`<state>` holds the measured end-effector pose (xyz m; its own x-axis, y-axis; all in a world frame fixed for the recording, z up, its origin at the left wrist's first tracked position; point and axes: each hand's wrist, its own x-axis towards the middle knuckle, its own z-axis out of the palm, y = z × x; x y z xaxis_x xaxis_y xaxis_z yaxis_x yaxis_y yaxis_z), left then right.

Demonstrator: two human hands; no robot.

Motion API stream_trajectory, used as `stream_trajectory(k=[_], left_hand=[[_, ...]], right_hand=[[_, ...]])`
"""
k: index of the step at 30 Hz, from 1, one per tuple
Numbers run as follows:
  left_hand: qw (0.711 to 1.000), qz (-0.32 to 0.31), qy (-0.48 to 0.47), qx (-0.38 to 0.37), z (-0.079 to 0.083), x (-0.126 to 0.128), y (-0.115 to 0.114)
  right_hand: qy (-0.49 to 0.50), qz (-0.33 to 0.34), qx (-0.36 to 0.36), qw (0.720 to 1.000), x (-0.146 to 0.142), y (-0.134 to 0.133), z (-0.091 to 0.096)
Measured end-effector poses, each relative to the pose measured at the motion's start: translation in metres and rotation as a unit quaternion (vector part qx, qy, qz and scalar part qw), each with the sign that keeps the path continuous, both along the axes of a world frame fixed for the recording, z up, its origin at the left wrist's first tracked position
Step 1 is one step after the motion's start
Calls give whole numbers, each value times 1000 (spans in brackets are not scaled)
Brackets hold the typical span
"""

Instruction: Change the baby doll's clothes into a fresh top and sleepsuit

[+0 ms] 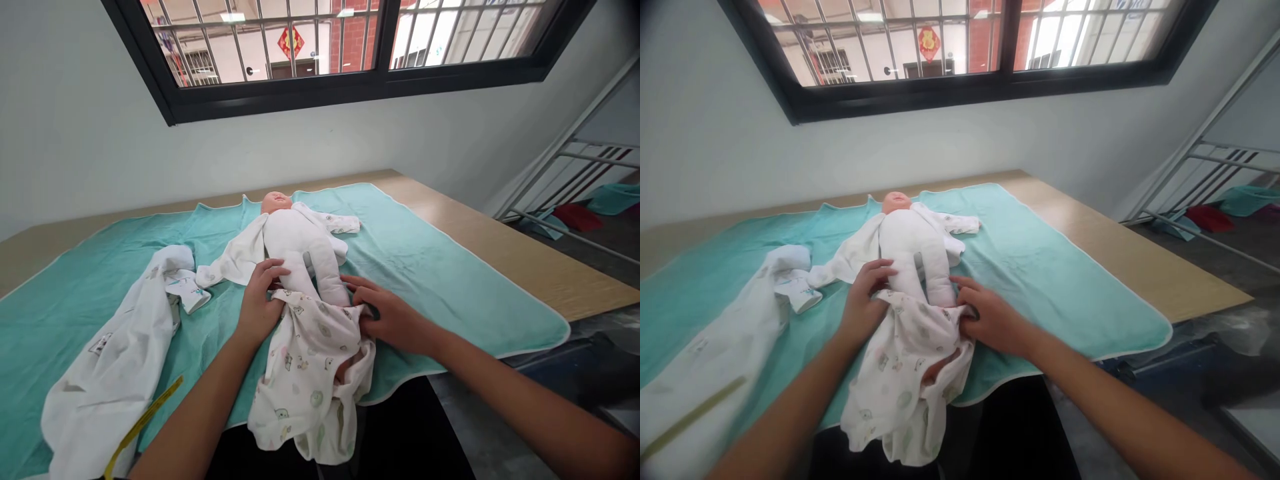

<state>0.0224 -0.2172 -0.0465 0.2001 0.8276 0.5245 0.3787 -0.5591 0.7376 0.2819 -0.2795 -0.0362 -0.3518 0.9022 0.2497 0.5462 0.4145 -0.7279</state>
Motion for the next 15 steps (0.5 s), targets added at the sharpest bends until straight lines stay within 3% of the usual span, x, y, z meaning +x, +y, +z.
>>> stream_trajectory(k=[2,10,15], left_hand=[[1000,3,-17,-4,0,0,1],[993,27,-94,-60,-3,-1,7],[975,79,-150,-143,2,1,10]], right_hand=[[13,36,-12,999,3,18,1],[-64,4,34,997,-7,88,11],[-122,52,204,970,-16,108,20]])
